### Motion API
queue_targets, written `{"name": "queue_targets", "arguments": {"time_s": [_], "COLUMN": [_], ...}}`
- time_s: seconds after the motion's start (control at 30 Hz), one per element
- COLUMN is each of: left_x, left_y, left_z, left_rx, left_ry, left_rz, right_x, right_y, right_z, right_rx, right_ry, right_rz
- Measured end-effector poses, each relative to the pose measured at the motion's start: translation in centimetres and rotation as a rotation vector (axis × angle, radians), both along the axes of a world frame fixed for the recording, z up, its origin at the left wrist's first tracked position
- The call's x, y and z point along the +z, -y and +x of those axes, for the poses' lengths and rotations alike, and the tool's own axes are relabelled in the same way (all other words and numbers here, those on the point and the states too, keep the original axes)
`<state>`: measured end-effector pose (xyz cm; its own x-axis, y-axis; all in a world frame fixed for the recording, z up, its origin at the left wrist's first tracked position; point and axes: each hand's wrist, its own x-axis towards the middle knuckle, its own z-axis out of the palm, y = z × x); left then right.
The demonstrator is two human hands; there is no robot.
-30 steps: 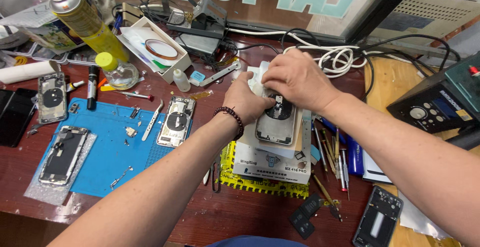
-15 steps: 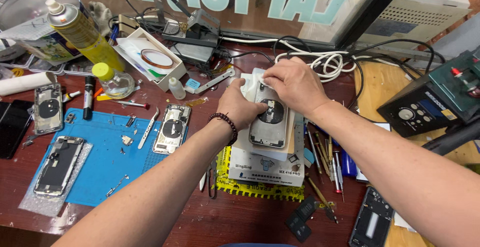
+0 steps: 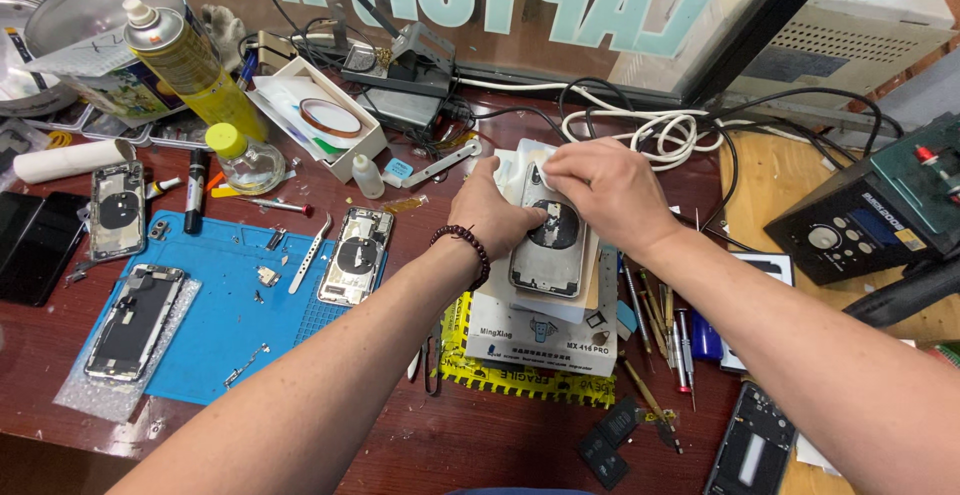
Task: The person works at a repair bench on a disassembled phone back housing held in a jig, scraping and cleaning adhesive residue from it with a pen-style blade, then picks up the phone, presses its screen on and handles it. The person then walks to a shelf, takes a red basket of white padded envelopes, and arranges the envelopes in the basket.
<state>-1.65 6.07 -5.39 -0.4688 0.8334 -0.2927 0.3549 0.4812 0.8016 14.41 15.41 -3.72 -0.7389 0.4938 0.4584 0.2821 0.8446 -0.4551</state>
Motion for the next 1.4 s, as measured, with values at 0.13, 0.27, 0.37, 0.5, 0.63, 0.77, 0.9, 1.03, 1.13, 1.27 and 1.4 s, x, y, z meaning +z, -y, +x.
{"name": "queue_targets", "arguments": {"time_s": [0.13, 0.27, 0.37, 0.5, 0.63, 0.77, 0.9, 1.03, 1.13, 1.27, 1.4], "left_x": [0.2, 0.5, 0.5, 0.3, 0.2, 0.4, 0.5, 0.2, 0.0, -0.3, -0.6], "left_y": [0.0, 0.0, 0.0, -0.1, 0.0, 0.0, -0.1, -0.2, -0.4, -0.5, -0.1], "left_z": [0.2, 0.2, 0.0, -0.1, -0.2, -0.3, -0.3, -0.4, -0.4, -0.4, -0.3], "left_rx": [0.015, 0.016, -0.001, 0.013, 0.005, 0.02, -0.001, 0.01, 0.016, 0.017, 0.015], "left_ry": [0.044, 0.048, 0.028, 0.034, 0.01, 0.072, 0.069, 0.055, 0.093, 0.128, 0.016], "left_rz": [-0.005, -0.011, 0.001, -0.011, 0.005, -0.024, -0.014, 0.007, -0.02, 0.004, 0.035], "right_x": [3.2, 3.4, 1.4, 0.6, 1.0, 1.3, 0.5, -0.1, 0.6, 1.4, 0.8], "right_y": [-1.8, -3.2, -1.7, 2.3, 6.3, 3.3, 0.8, 5.0, 7.6, 5.6, 2.4], "right_z": [2.9, 1.8, 0.9, 3.1, 4.4, 2.1, 0.4, 2.3, 4.1, 3.3, 1.2], "right_rx": [-0.051, -0.228, -0.164, -0.211, -0.228, -0.34, -0.44, -0.425, -0.405, -0.147, -0.262], "right_ry": [0.188, 0.14, 0.152, 0.048, 0.059, 0.049, 0.016, -0.014, 0.084, 0.03, 0.052], "right_rz": [0.18, -0.255, -0.222, -0.13, -0.26, -0.33, -0.246, -0.299, -0.461, -0.078, -0.305]}}
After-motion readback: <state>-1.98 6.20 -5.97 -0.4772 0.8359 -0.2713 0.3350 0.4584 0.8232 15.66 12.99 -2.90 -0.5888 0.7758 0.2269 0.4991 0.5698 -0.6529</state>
